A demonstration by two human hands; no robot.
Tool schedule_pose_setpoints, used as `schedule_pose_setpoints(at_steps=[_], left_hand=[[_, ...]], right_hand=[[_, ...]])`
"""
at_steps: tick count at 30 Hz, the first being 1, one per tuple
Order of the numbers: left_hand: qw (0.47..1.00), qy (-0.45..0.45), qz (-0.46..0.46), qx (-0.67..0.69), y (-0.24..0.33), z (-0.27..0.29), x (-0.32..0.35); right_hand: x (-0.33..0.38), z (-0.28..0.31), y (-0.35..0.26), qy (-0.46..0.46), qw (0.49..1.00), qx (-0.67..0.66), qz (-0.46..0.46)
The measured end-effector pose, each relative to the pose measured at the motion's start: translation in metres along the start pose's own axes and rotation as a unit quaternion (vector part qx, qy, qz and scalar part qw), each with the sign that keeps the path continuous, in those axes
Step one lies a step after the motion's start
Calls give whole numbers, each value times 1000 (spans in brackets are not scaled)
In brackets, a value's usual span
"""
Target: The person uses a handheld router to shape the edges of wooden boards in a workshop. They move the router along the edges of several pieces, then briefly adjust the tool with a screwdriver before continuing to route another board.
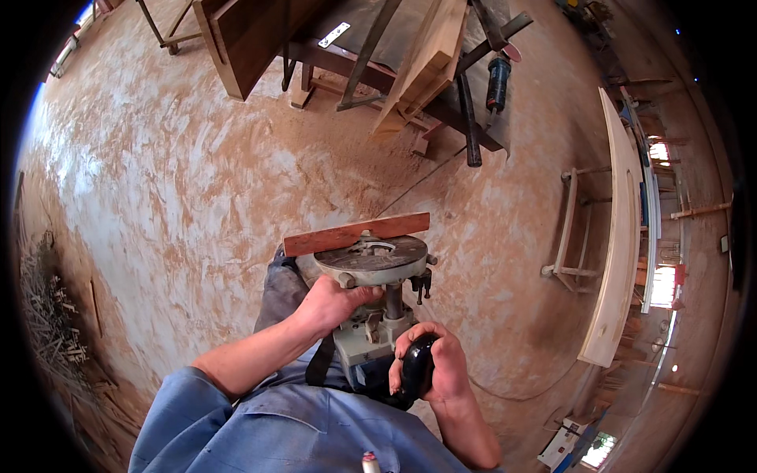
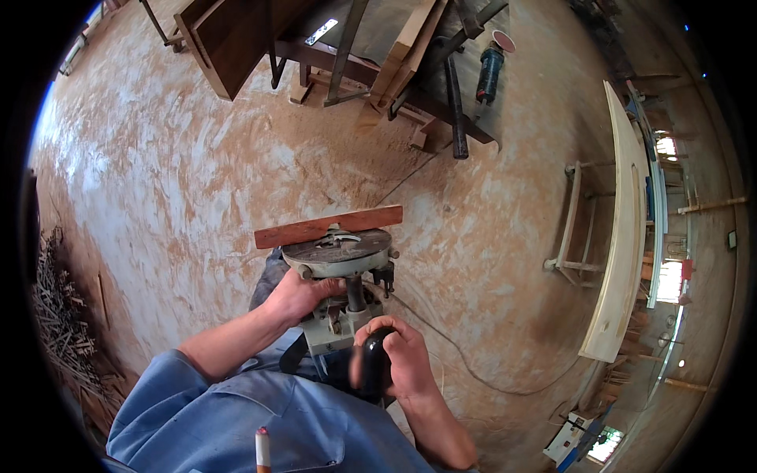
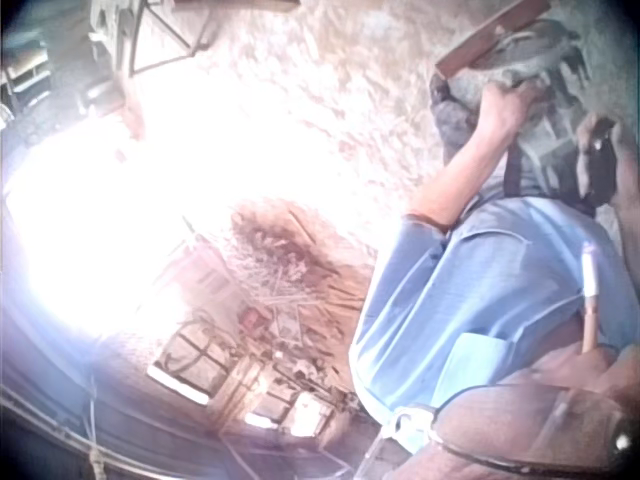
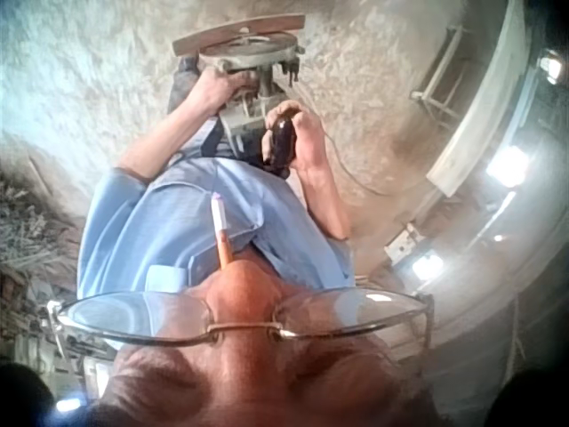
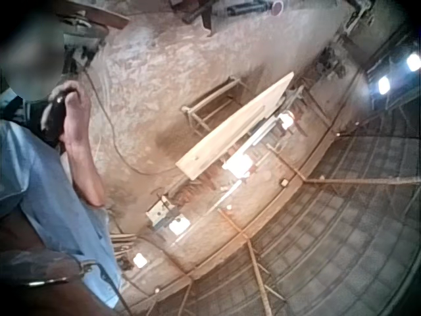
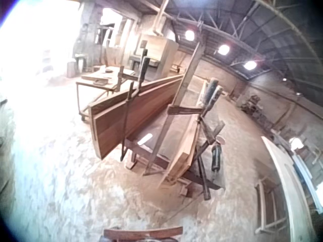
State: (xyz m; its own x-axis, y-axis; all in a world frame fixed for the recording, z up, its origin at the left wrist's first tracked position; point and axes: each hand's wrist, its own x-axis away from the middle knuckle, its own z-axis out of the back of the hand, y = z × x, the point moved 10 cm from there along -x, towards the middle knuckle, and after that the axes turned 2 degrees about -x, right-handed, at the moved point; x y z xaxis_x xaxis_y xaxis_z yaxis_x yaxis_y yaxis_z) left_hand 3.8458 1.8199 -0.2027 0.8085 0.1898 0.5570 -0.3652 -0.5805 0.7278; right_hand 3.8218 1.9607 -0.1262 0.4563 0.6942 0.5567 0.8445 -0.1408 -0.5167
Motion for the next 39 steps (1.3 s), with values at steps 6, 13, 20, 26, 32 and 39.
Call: schedule_pose_setpoints(at_steps=[6,13,20,26,32,39], left_hand=[[1000,-8,-1,-16,3,6,-4],[999,-12,15,-29,6,13,-13],[999,-5,-10,-38,18,30,-28],[989,52,5,-139,-5,77,-32],[992,67,101,20,-86,131,-84],[936,-76,136,315,-69,56,-117]], right_hand=[[-6,2,6,23,1000,-3,7],[-19,12,4,4,999,47,-3],[-43,1,3,-3,999,49,-10],[-67,-11,-23,3,1000,14,-23],[-87,-22,-62,-32,999,25,-12],[-82,-34,-90,-78,997,-16,0]])
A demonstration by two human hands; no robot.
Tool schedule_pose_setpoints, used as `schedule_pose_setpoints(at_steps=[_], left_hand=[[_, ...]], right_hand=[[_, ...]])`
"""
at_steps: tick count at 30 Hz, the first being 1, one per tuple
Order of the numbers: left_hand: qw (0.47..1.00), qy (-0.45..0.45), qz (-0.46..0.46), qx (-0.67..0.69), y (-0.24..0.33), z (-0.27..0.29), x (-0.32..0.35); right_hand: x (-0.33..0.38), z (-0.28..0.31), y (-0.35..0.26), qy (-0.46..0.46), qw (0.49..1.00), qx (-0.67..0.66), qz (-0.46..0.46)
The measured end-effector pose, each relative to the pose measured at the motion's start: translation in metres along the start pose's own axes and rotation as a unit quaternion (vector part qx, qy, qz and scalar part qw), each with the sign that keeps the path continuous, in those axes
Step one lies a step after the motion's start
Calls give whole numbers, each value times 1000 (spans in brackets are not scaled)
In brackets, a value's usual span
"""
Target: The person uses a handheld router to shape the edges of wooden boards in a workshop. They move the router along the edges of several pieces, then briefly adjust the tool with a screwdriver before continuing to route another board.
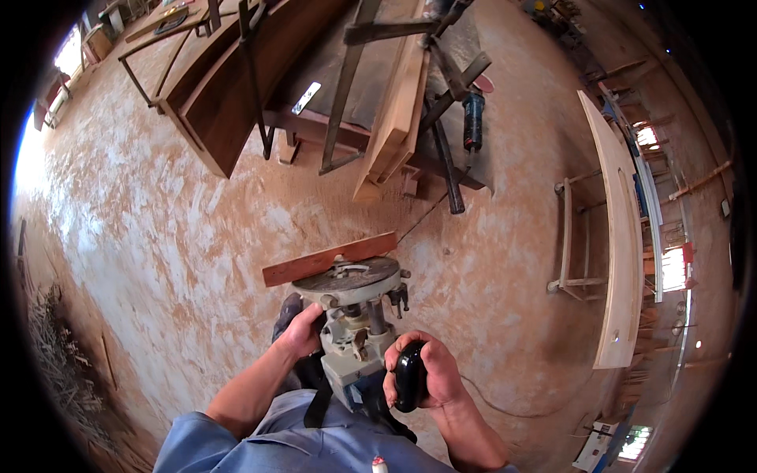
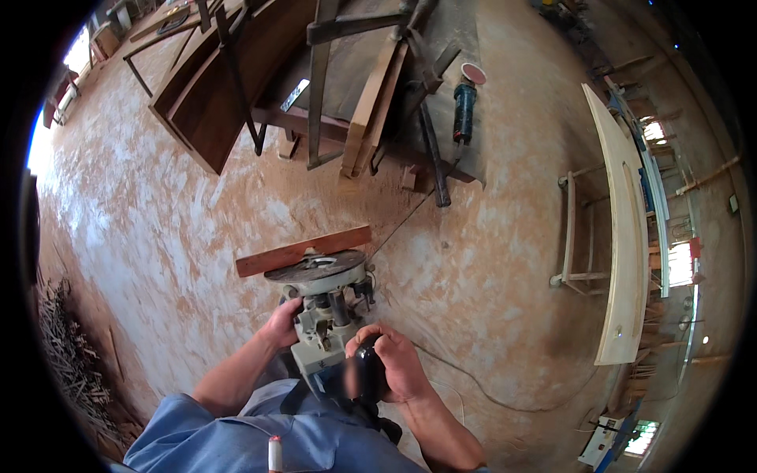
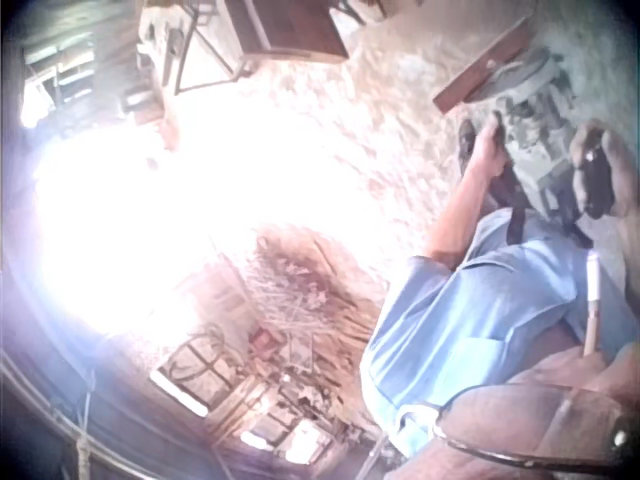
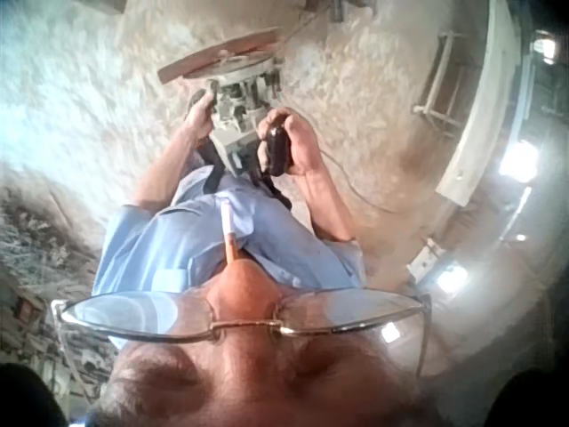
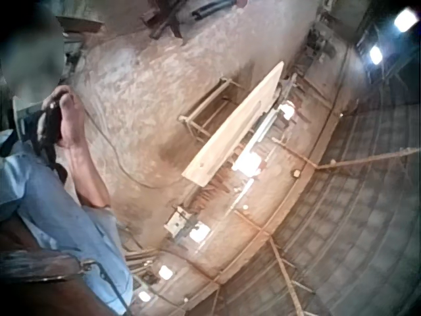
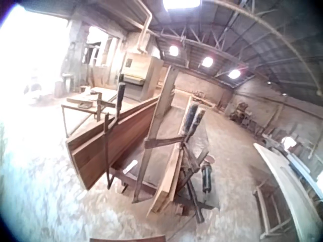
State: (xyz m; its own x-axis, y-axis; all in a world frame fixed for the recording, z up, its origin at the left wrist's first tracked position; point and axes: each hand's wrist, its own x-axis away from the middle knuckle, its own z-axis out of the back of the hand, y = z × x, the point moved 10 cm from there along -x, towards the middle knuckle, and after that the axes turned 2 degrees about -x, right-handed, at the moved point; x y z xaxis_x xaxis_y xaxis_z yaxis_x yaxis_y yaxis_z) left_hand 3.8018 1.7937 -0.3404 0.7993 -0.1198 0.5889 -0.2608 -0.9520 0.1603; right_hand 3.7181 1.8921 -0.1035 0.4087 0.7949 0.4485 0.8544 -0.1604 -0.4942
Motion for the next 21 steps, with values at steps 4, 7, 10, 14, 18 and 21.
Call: schedule_pose_setpoints(at_steps=[4,7,10,14,18,21], left_hand=[[998,-58,-1,11,23,-17,42],[997,-24,-63,-21,51,-29,82],[990,-5,-111,-83,75,-61,109],[975,33,-155,-155,103,-100,131],[965,101,-151,-191,129,-133,138],[963,118,-122,-208,140,-148,129]], right_hand=[[10,-1,-18,-20,998,-51,-17],[11,22,-29,40,998,-47,11],[14,25,-44,34,992,-112,36],[11,34,-65,78,988,-96,94],[5,32,-97,138,979,11,146],[0,39,-106,168,973,38,156]])
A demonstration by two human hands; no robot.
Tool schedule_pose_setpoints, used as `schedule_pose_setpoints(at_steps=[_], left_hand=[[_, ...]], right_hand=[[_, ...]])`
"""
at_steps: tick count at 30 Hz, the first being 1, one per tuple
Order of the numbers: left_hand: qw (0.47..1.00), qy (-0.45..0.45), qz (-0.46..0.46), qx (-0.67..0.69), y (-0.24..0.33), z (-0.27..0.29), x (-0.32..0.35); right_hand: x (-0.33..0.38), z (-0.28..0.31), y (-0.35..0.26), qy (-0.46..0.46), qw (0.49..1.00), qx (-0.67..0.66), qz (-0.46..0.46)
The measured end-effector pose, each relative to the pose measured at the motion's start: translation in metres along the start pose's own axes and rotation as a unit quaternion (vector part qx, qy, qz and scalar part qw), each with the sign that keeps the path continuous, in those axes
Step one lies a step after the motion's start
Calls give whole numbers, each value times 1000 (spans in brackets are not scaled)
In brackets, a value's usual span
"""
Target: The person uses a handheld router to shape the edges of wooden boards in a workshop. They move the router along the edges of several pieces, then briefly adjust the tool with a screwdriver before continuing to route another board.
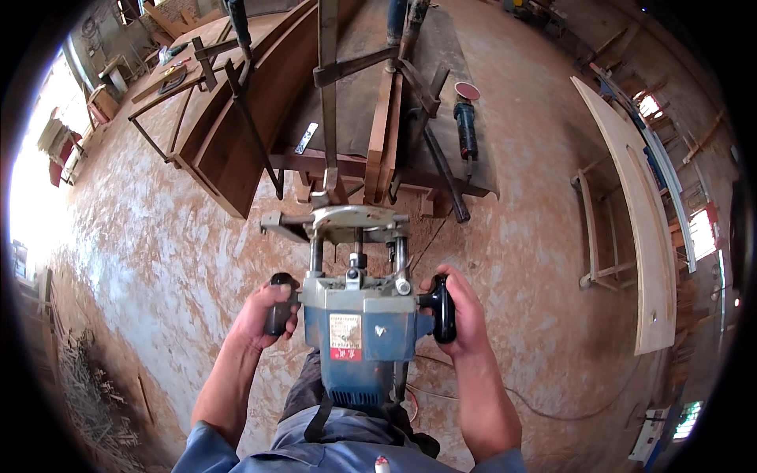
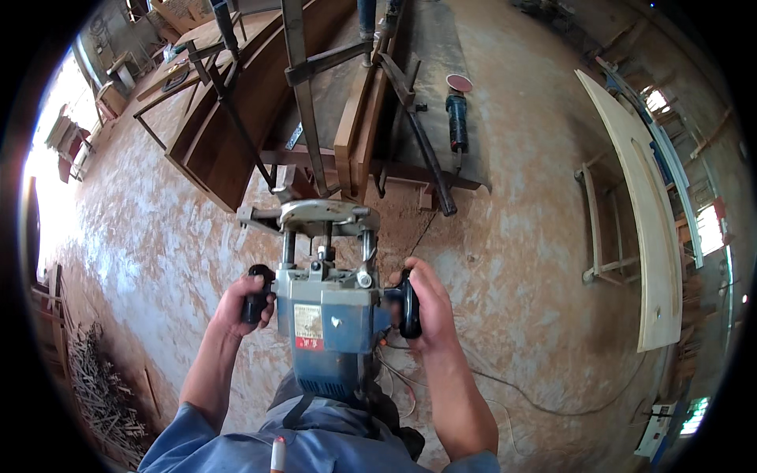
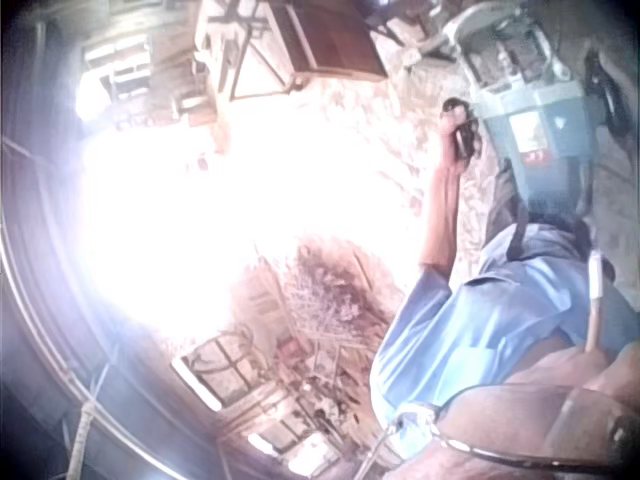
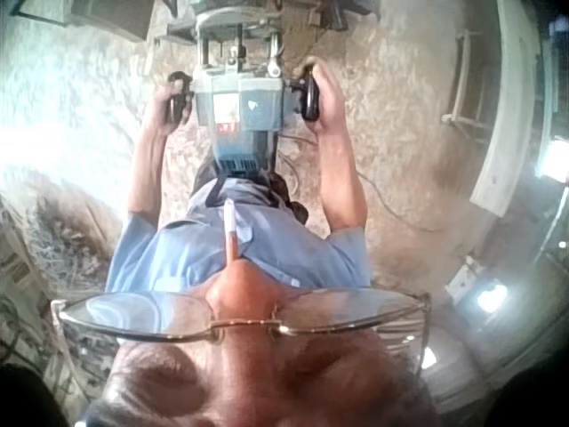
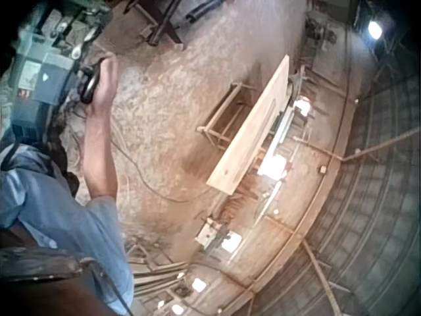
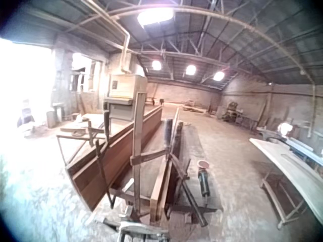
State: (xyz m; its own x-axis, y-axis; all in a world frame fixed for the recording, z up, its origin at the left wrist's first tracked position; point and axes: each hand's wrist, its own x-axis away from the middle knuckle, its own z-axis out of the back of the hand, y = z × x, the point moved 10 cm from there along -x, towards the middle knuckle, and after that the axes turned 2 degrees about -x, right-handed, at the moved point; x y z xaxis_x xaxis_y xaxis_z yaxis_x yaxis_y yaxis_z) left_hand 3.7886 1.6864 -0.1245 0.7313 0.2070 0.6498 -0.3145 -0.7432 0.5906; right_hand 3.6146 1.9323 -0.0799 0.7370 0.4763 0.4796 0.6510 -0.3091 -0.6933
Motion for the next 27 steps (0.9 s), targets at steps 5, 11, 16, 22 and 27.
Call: schedule_pose_setpoints(at_steps=[5,11,16,22,27], left_hand=[[998,11,22,-65,29,1,-16],[998,2,50,-46,34,-1,-35],[996,3,70,-57,39,2,-46],[996,-4,67,-56,46,2,-51],[996,-5,65,-58,53,-5,-49]], right_hand=[[-18,-7,2,23,1000,10,-3],[-36,-9,-3,19,1000,12,-10],[-46,-6,3,45,999,9,-29],[-55,-7,2,44,998,31,-29],[-56,-10,-2,27,999,23,-30]])
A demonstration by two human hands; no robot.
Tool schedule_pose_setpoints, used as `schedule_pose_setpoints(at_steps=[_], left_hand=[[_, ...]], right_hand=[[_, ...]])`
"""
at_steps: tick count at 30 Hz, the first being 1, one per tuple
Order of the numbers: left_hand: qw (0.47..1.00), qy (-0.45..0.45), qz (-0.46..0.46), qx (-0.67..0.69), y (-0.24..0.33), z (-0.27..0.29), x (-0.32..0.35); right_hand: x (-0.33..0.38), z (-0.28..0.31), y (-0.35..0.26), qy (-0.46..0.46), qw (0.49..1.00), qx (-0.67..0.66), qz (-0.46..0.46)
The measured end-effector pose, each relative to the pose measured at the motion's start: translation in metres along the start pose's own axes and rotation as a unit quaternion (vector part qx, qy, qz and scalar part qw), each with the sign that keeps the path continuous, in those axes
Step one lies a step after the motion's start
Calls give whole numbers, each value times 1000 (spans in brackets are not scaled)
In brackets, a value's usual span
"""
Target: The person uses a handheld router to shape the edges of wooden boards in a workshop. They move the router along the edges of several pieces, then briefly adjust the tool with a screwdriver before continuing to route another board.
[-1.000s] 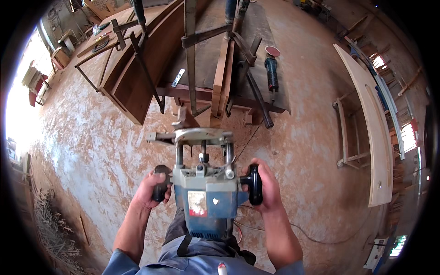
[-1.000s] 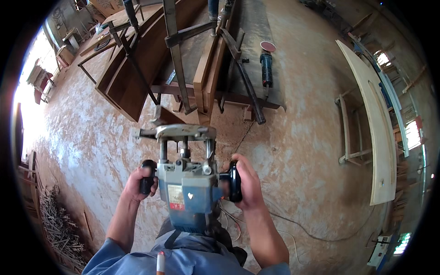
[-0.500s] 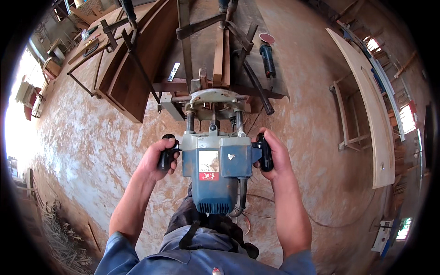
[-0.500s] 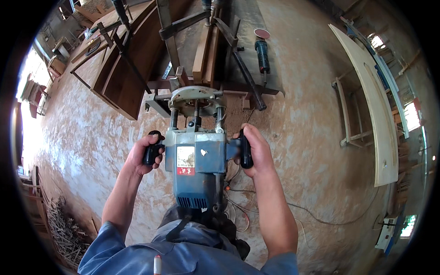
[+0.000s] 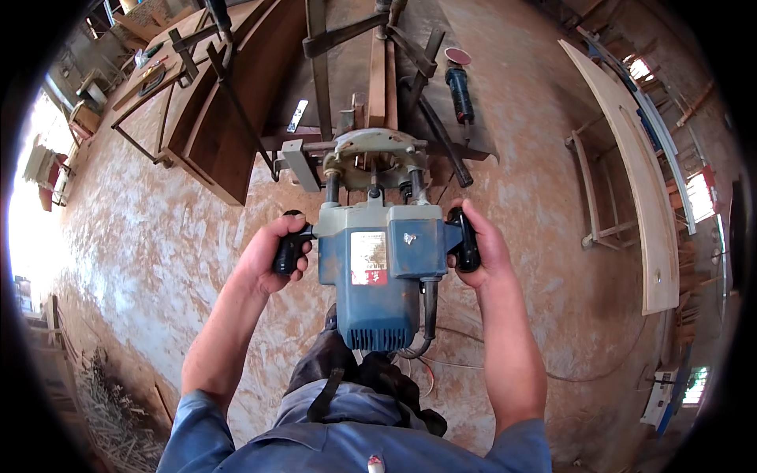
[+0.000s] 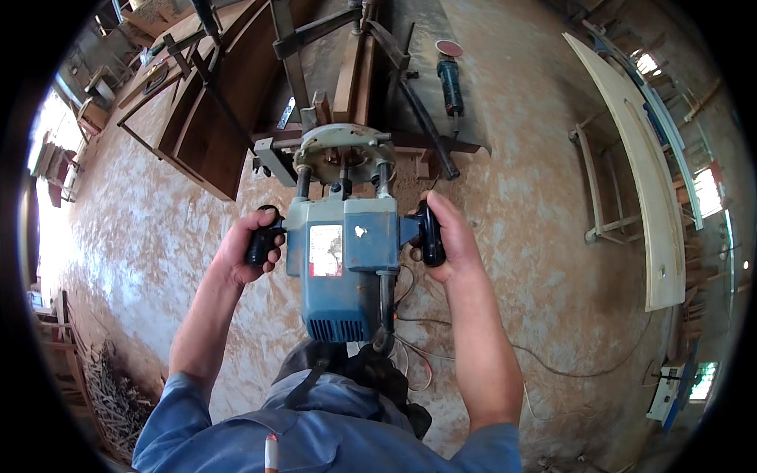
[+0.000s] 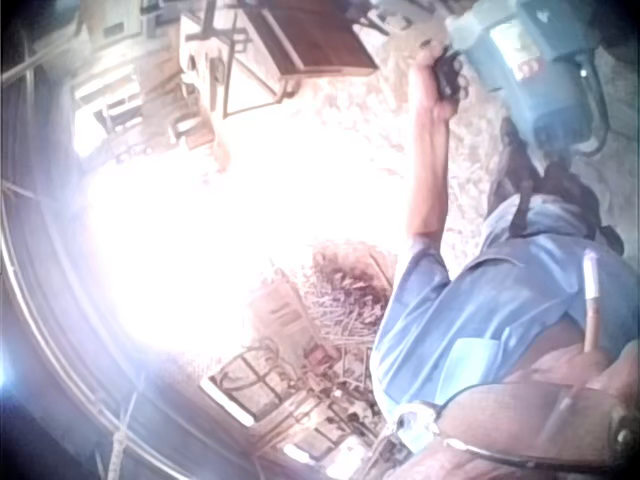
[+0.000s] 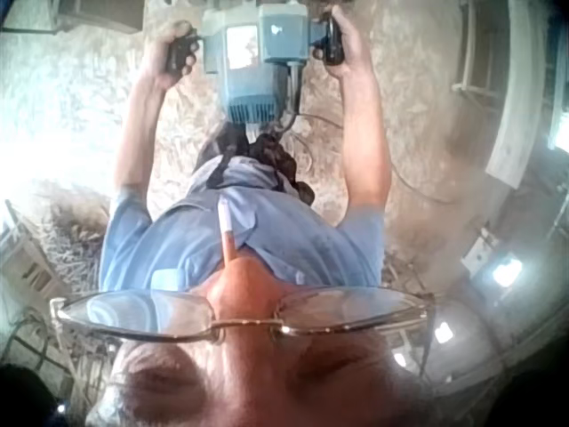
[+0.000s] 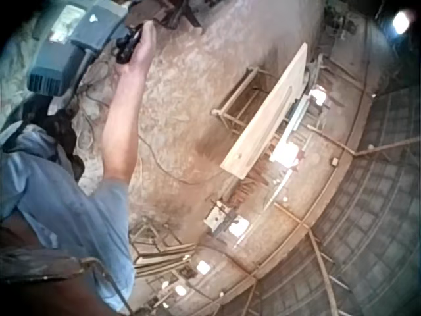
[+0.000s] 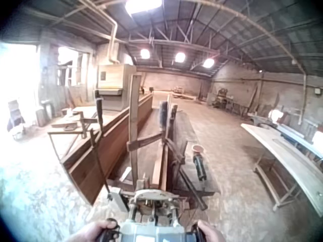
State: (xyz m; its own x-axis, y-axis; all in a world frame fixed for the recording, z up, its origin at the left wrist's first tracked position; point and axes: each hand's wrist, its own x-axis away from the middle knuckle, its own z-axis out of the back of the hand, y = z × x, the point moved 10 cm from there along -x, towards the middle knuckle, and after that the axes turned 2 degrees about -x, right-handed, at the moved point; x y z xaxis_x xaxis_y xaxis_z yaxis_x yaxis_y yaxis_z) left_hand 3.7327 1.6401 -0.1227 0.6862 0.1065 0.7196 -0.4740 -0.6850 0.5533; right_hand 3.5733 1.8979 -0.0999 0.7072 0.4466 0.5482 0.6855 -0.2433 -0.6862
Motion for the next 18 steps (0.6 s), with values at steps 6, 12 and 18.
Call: schedule_pose_setpoints(at_steps=[6,12,18], left_hand=[[1000,14,4,-14,5,-8,6],[1000,17,-1,-19,9,-17,9],[999,23,1,-23,6,-21,10]], right_hand=[[-4,3,-8,-3,1000,-13,-11],[0,3,-17,-11,1000,-12,-10],[-1,8,-17,-13,1000,-20,-7]])
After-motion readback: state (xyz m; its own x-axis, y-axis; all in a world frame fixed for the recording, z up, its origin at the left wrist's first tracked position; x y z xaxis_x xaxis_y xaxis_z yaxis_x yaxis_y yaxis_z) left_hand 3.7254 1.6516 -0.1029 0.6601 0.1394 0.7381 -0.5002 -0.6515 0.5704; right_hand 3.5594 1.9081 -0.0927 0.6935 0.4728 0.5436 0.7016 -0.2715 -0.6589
